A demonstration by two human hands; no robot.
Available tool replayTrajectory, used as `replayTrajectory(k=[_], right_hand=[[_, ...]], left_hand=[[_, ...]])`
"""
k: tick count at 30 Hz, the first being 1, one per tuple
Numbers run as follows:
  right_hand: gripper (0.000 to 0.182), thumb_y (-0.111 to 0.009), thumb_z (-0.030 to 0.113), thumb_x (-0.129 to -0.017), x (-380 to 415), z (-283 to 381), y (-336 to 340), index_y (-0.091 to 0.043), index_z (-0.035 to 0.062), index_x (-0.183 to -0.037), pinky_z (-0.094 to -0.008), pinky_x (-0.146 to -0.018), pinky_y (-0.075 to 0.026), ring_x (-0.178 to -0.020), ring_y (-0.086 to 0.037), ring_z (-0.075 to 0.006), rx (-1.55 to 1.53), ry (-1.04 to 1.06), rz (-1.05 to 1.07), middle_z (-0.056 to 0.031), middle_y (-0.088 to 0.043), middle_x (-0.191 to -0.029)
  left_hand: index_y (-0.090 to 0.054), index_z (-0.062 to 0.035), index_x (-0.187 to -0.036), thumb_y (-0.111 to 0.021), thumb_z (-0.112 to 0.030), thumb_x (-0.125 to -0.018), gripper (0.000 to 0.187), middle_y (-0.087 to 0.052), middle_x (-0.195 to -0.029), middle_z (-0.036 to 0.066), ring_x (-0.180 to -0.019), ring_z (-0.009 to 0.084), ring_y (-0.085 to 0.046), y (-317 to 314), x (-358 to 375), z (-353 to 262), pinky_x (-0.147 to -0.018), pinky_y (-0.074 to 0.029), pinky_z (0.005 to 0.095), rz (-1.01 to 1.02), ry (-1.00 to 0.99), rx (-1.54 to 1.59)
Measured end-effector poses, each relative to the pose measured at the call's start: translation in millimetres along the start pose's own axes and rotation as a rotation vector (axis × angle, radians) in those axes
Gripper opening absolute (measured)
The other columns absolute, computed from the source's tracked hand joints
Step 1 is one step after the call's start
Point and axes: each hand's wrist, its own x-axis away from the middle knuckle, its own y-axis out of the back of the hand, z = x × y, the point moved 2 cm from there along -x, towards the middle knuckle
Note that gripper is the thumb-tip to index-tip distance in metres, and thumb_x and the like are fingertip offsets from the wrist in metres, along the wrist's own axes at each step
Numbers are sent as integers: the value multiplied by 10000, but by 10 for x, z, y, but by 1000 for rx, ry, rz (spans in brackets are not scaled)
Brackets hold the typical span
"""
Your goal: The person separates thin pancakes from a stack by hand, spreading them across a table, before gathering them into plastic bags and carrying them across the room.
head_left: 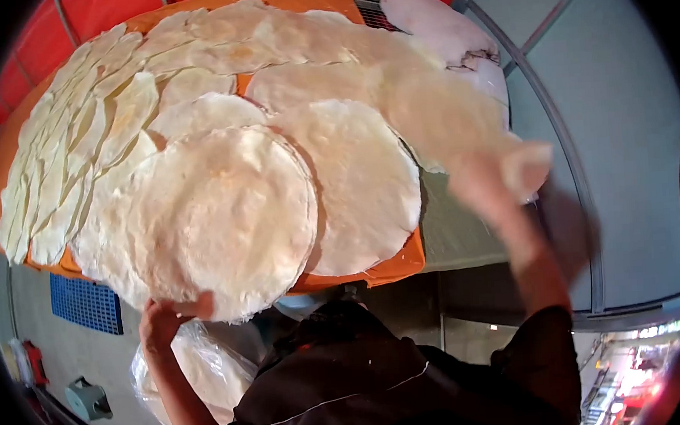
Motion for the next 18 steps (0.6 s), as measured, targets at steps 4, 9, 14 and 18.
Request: replayTrajectory(k=[4, 9, 14, 18], right_hand=[[375, -491, 248, -808, 394, 451, -1247, -443, 26, -1107, -460, -749, -424, -876, -539, -384, -226, 212, 59, -227, -563, -950], [511, -574, 293, -774, 201, 1061, -403, -398, -19, -1138, -422, -752, -420, -859, -531, -378, -408, 441, 135, -239, -548, -972], [978, -772, 362, -562, 39, 2674, 162, -240, 7, -1302, -369, -836, -420, -1020, -517, -310, -1130, 844, 198, -226, -474, -1165], [1051, -816, 315, -512, -149, 3424, -21, -211, -33, -1298, -364, -858, -416, -1015, -522, -291, -1157, 886, 93, -217, -506, -1123]], left_hand=[[-387, -21, -1164, -557, -84, -720, 480, -520, -1081, 182, -927, 335, -548, -449, 158, -146, -710, -478, 462, 211, -79, -53], [-427, -51, -1047, -597, -77, -744, 348, -546, -887, 109, -761, 217, -575, -558, -103, -87, -656, -494, 346, -144, -174, -242], [-422, -54, -998, -714, -138, -680, 440, -528, -789, 47, -643, 153, -563, -767, -206, -46, -488, -484, 282, -324, -239, -298], [-412, -66, -1089, -708, -90, -678, 506, -577, -916, 64, -735, 155, -598, -855, -210, -49, -512, -500, 247, -167, -276, -165]])
